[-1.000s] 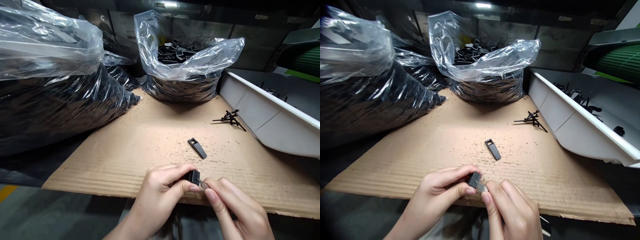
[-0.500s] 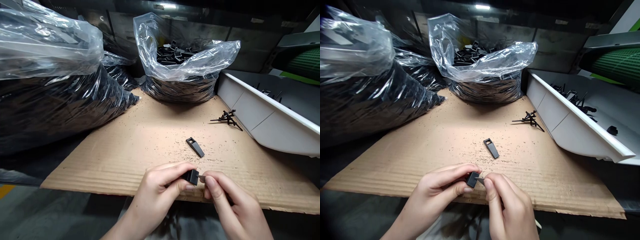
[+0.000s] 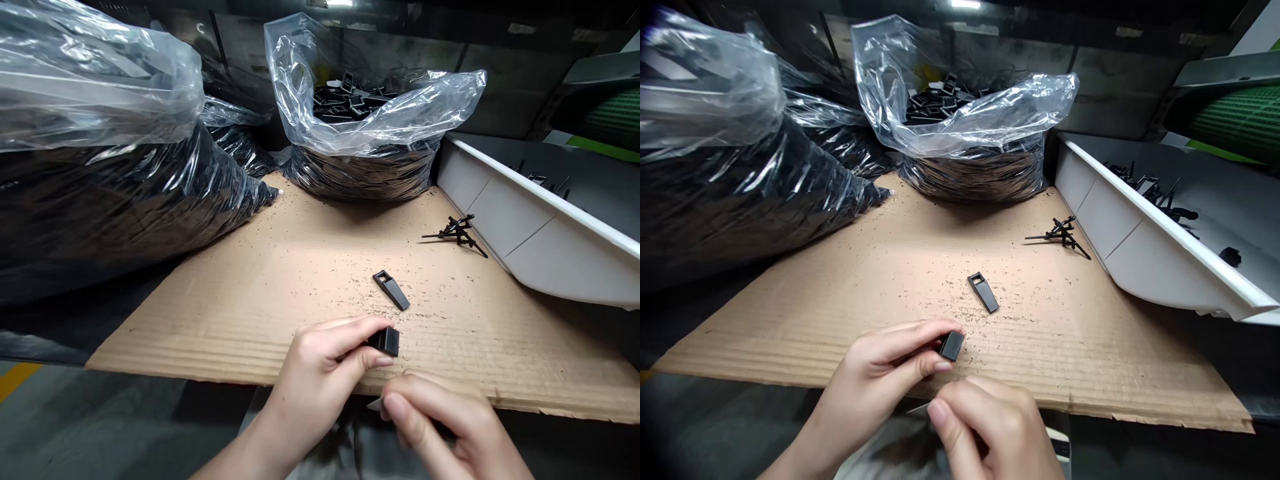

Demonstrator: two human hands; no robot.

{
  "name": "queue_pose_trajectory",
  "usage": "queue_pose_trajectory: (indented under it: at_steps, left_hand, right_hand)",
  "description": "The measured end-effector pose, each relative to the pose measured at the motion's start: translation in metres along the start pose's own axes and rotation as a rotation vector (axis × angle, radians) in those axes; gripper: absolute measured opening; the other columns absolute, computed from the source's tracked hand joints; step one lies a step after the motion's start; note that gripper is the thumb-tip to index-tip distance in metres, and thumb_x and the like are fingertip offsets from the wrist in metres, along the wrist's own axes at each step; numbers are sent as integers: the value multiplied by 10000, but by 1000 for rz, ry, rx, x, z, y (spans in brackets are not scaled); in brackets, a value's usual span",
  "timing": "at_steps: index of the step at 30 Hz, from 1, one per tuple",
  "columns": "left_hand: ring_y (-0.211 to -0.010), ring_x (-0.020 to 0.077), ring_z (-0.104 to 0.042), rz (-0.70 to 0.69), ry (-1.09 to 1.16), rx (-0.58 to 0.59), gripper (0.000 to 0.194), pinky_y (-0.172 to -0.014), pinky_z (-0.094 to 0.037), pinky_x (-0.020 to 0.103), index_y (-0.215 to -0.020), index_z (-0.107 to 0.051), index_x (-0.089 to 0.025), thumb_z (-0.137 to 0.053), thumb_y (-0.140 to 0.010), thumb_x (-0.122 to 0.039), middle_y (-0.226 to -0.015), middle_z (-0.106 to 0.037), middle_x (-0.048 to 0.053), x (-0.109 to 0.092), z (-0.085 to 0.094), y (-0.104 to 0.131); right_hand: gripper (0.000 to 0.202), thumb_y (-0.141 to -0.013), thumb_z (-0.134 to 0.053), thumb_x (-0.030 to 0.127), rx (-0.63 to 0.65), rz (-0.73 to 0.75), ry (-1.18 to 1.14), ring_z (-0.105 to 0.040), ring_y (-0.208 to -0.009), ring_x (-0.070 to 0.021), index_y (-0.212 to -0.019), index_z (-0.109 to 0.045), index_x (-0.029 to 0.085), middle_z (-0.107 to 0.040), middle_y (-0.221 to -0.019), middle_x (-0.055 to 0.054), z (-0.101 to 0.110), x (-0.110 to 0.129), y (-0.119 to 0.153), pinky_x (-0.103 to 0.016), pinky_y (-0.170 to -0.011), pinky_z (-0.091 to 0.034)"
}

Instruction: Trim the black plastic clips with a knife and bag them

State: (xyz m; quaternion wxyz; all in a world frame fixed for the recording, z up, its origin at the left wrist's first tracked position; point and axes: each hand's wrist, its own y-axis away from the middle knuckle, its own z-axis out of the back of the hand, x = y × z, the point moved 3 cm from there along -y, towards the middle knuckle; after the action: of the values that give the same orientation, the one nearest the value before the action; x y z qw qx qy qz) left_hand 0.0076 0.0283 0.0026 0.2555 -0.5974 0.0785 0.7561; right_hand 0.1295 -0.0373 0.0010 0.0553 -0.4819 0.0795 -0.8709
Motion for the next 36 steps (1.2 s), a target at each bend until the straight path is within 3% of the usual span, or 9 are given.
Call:
queue_pose_trajectory:
  at_steps: [4,9,11,14,17,20,22,24,36]
  left_hand:
    - [-835,145,-574,-50,26,47,266,-741,-451,189,-894,-682,-206,-591,-715,-30,-870,-625,10,-1,-2,0]
    - [-605,107,-544,24,144,141,235,-575,-449,169,-900,-674,-251,-602,-735,-100,-691,-595,-27,-1,0,6]
    - [-626,117,-558,67,189,179,196,-589,-450,183,-923,-656,-241,-583,-762,-158,-739,-611,-17,0,0,7]
    - [-769,170,-582,107,290,202,130,-685,-452,237,-892,-594,-208,-573,-773,-257,-816,-614,7,0,-4,7]
    - [-681,134,-584,188,384,66,63,-638,-456,228,-796,-479,-212,-517,-814,-259,-723,-585,-26,4,-9,5]
    - [-752,118,-580,171,285,-71,152,-684,-443,198,-874,-542,-231,-606,-753,-166,-821,-604,-31,4,-9,3]
    - [-816,126,-572,92,191,-72,225,-723,-430,182,-888,-625,-233,-664,-696,-123,-860,-622,-24,1,-8,1]
    - [-790,128,-577,44,137,-52,177,-711,-432,176,-834,-679,-211,-662,-694,-105,-813,-636,-14,-2,-7,1]
    - [-788,132,-584,52,130,34,189,-708,-437,167,-881,-689,-186,-623,-731,-93,-821,-640,2,-3,-5,-1]
  right_hand:
    - [166,-788,-489,379,-173,-220,-88,-510,-500,-89,-747,-546,228,-541,-599,32,7,-2,-6,-174,-414,-351]
    - [170,-788,-490,378,-302,-299,-72,-549,-585,-93,-751,-530,217,-536,-643,30,19,-9,-11,-169,-518,-431]
    - [171,-807,-467,363,-310,-232,-36,-542,-524,-89,-838,-568,229,-547,-626,29,22,-12,-5,-170,-475,-438]
    - [156,-813,-481,238,-322,-3,78,-581,-539,-94,-916,-597,259,-630,-697,20,18,-15,8,-171,-483,-453]
    - [227,-760,-542,107,-445,210,210,-628,-702,-124,-934,-604,240,-673,-833,0,12,-13,17,-193,-644,-474]
    - [263,-724,-573,52,-541,325,342,-621,-710,-139,-944,-607,193,-671,-824,-31,10,-8,18,-233,-703,-468]
    - [250,-722,-576,45,-550,359,397,-611,-685,-135,-931,-611,177,-665,-802,-41,10,-5,15,-236,-663,-468]
    - [222,-722,-581,52,-550,380,435,-605,-662,-131,-914,-615,158,-659,-771,-47,11,-3,11,-231,-632,-464]
    - [223,-730,-562,26,-468,404,506,-607,-714,-134,-923,-612,125,-650,-797,-68,15,-4,8,-221,-687,-457]
